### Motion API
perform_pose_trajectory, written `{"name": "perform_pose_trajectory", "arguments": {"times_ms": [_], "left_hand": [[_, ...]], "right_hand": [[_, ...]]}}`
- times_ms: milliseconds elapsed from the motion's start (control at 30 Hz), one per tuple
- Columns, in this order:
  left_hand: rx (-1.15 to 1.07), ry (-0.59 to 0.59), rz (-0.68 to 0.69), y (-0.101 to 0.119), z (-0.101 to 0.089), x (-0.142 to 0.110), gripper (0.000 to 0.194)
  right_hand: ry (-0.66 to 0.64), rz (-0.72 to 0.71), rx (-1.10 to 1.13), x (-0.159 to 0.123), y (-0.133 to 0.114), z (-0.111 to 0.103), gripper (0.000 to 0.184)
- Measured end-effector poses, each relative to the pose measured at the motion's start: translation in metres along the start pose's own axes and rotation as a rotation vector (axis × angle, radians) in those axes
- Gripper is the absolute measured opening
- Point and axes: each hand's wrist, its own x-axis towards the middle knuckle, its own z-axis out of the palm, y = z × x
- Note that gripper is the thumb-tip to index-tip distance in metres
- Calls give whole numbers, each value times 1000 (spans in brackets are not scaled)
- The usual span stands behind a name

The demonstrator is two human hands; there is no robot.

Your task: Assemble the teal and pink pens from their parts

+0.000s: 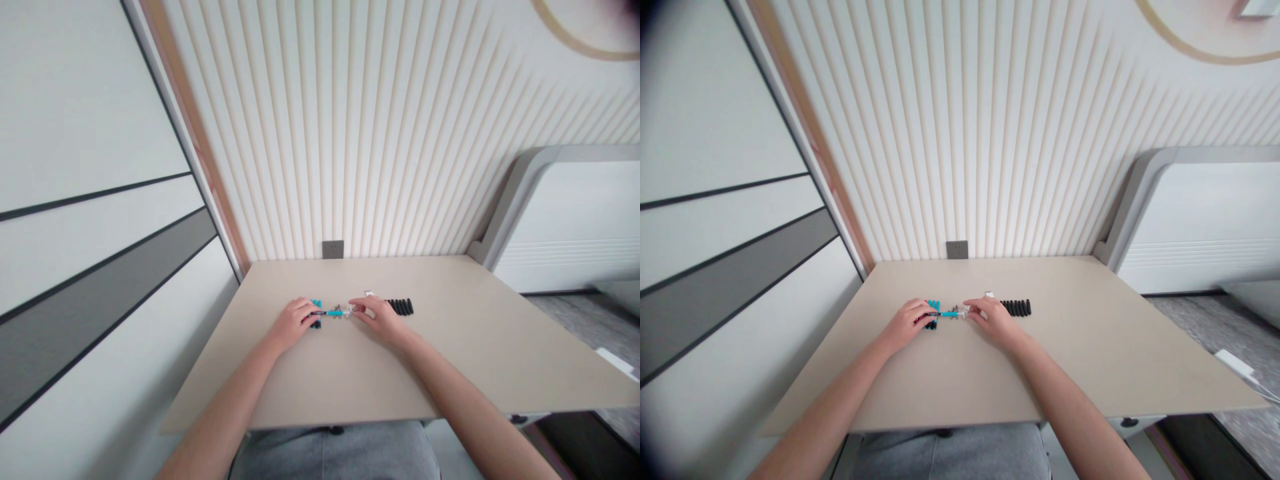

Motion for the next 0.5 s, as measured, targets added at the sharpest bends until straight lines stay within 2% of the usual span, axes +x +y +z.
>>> {"name": "perform_pose_trajectory", "arguments": {"times_ms": [233,367,500], "left_hand": [[-34,33,-35,2,-2,1,19],[-31,62,-86,1,-4,2,18],[-19,90,-116,-2,-6,1,18]], "right_hand": [[5,28,20,1,-4,-1,29],[88,70,-93,1,1,-8,25],[36,154,-255,-2,9,-12,22]]}}
